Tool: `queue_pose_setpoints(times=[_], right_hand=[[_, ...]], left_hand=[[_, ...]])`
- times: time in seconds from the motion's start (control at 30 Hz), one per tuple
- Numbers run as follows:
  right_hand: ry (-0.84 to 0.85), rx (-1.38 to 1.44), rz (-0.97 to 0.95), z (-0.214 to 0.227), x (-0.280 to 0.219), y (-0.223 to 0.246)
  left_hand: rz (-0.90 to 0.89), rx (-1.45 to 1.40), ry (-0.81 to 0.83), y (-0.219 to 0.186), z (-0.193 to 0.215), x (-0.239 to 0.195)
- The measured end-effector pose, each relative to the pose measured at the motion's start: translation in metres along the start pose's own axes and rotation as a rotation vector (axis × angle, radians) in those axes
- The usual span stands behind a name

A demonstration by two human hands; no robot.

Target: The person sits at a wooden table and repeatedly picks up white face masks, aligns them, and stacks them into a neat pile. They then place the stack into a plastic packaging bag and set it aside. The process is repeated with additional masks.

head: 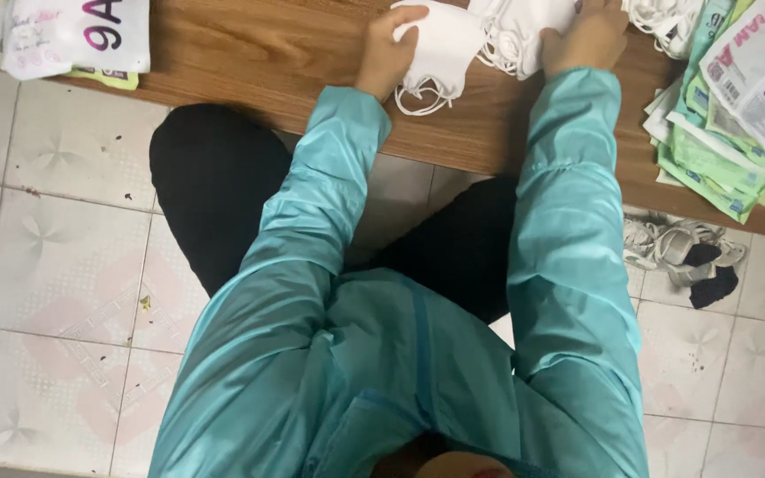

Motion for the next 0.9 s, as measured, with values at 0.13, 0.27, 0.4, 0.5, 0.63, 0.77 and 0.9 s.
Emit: queue_pose_setpoints(times=[0.13, 0.27, 0.4, 0.5, 0.63, 0.77, 0.9], right_hand=[[-0.074, -0.206, 0.101, 0.017, -0.007, 0.02], [-0.244, 0.273, 0.292, 0.043, -0.015, 0.033], [-0.243, 0.944, 0.445, 0.065, -0.015, 0.051], [-0.011, 1.093, 0.414, 0.047, -0.009, 0.056], [0.241, 1.188, 0.295, 0.03, -0.015, 0.091], [0.38, 1.262, 0.276, 0.025, -0.02, 0.118], [0.363, 1.385, 0.12, 0.037, -0.022, 0.123]], left_hand=[[0.078, 0.0, -0.017, -0.015, 0.007, 0.004], [0.09, -0.072, -0.053, 0.009, -0.002, 0.006], [0.114, -0.171, -0.022, -0.003, 0.001, 0.003], [0.307, -0.278, -0.047, -0.036, 0.015, 0.006], [0.504, -0.496, 0.128, -0.052, 0.017, 0.008], [0.481, -0.624, 0.227, -0.08, 0.019, 0.013], [0.443, -0.518, 0.237, -0.081, 0.018, 0.023]])
Point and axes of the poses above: each hand's wrist, its own x-axis towards the middle knuckle, its own z-axis out of the back of the hand, y = z × x, the point moved 6 cm from there along x, towards the middle knuckle, and after that the axes turned 15 degrees about y, right-handed, at the moved point
